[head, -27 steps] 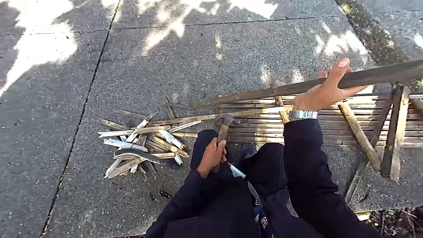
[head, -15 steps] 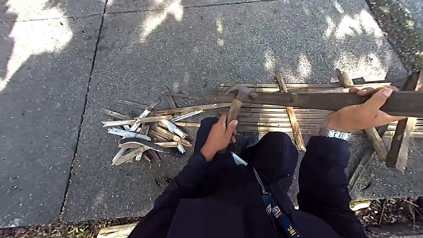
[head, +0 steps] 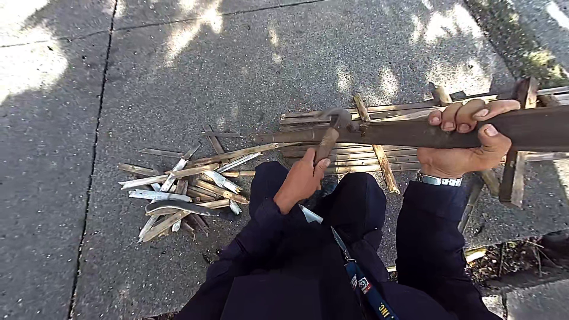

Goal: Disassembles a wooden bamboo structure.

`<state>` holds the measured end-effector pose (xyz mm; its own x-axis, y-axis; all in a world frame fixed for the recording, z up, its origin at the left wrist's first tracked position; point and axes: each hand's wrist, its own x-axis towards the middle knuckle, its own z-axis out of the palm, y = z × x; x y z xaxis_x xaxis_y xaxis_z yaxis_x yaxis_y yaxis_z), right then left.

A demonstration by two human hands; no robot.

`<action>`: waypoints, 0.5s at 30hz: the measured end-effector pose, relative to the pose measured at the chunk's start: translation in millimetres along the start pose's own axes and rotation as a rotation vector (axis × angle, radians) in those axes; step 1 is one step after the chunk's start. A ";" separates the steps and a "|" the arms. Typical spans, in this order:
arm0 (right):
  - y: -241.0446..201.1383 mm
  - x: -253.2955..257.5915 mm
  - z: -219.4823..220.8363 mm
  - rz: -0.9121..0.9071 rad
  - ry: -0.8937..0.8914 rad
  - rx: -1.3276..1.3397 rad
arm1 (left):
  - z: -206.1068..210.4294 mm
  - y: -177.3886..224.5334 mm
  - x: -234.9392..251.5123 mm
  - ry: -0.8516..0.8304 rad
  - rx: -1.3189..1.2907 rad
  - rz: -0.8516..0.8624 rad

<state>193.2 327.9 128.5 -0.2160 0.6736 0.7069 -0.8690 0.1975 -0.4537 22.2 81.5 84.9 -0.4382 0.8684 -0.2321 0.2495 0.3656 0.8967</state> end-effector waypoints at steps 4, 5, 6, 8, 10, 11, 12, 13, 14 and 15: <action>0.7 -0.4 1.2 -0.010 -0.021 -0.032 | -7.5 -5.2 -10.7 0.002 -0.036 0.006; 0.2 -1.0 -0.5 -0.009 -0.020 -0.035 | -13.8 -4.2 -17.3 0.065 -0.085 0.056; -0.6 -2.1 -1.8 -0.004 -0.017 -0.040 | -21.1 -1.2 -24.4 0.138 -0.137 0.114; -0.4 -1.1 -1.9 0.002 -0.007 -0.040 | -37.8 8.4 -34.9 0.265 -0.227 0.243; -1.7 -2.0 -0.7 0.017 0.013 -0.053 | -46.9 15.2 -41.4 0.328 -0.302 0.325; -1.6 -1.1 1.5 0.012 0.021 -0.062 | -46.7 15.7 -40.5 0.335 -0.308 0.329; -0.8 0.7 4.1 0.005 0.019 -0.065 | -42.3 13.0 -37.3 0.319 -0.281 0.301; -0.5 1.7 7.2 0.000 0.016 -0.063 | -33.7 7.7 -32.6 0.274 -0.223 0.241; -0.2 2.0 10.9 -0.003 0.012 -0.061 | -22.9 0.8 -26.2 0.195 -0.148 0.158; 0.3 2.3 14.6 -0.007 0.006 -0.057 | -12.5 -6.6 -18.5 0.096 -0.072 0.071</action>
<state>186.0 319.0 137.9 -0.2073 0.6762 0.7069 -0.8436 0.2423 -0.4792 17.8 58.9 88.0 -0.5028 0.8541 -0.1331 0.2220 0.2764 0.9351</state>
